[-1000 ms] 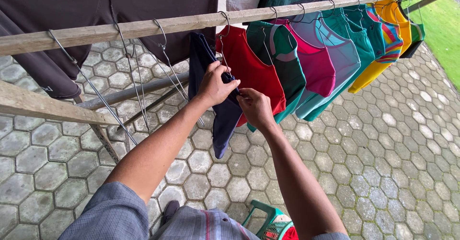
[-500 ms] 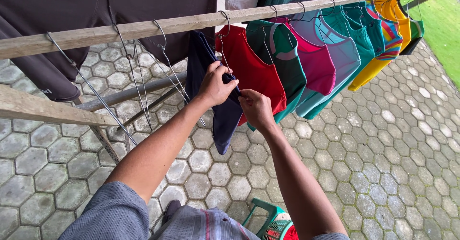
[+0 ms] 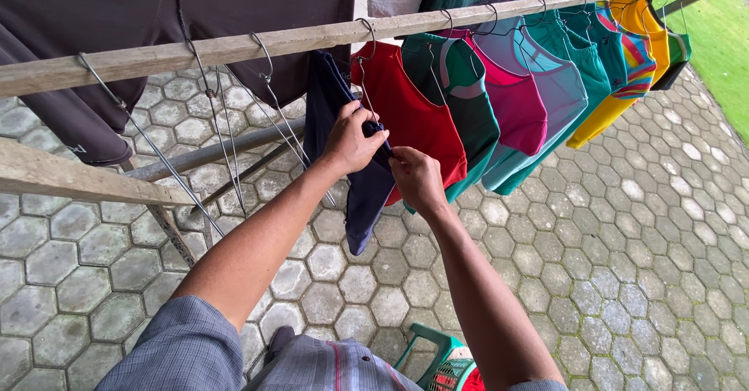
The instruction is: Hanging small items of clothing on a rack using hangers.
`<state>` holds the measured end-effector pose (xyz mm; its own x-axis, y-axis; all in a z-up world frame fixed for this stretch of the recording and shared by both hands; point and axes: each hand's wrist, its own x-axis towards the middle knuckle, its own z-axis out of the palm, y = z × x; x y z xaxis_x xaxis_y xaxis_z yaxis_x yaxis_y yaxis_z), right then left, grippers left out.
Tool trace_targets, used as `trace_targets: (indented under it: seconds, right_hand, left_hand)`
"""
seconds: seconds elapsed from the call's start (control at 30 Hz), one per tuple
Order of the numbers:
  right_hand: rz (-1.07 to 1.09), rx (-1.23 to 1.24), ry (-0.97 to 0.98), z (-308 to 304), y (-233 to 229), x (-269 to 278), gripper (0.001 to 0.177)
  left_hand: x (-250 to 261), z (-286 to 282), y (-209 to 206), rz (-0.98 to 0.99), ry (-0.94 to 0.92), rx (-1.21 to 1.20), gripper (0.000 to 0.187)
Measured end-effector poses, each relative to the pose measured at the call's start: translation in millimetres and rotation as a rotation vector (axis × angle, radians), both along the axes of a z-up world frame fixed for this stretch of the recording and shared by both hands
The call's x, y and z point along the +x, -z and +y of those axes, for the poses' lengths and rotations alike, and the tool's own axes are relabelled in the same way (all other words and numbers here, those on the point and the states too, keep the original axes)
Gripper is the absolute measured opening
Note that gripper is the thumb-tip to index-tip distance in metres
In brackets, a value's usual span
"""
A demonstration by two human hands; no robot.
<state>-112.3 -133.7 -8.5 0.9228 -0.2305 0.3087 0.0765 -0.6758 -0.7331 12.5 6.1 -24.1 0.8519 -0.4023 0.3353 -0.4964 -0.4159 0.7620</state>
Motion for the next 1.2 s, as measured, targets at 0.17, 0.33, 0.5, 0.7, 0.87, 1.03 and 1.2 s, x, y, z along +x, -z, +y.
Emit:
trace_targets:
  seconds: [0.17, 0.33, 0.5, 0.7, 0.87, 1.03, 1.2]
  right_hand:
    - [-0.010, -0.003, -0.002, 1, -1, -2, 0.025]
    - [-0.047, -0.022, -0.026, 0, 4, -2, 0.026]
    - [-0.137, 0.028, -0.002, -5, 6, -17, 0.029]
    - [-0.163, 0.008, 0.092, -36, 18, -89, 0.028]
    - [-0.073, 0.104, 0.325, -72, 49, -178, 0.027]
    - [0.051, 0.217, 0.640, -88, 104, -301, 0.028]
    - [0.184, 0.281, 0.900, -71, 144, -380, 0.030]
  left_hand:
    - [1, -2, 4, -0.005, -0.025, 0.008, 0.048]
    - [-15, 3, -1, 0.005, -0.053, -0.022, 0.075]
    - [-54, -3, -12, -0.193, -0.177, -0.154, 0.072]
    - [-139, -38, -49, -0.398, 0.154, -0.325, 0.018]
    - [-199, -93, 2, -0.153, 0.578, -0.265, 0.014]
    - [-278, -120, 52, 0.067, 0.927, -0.198, 0.016]
    - [-336, -131, 85, 0.244, 1.067, 0.177, 0.027]
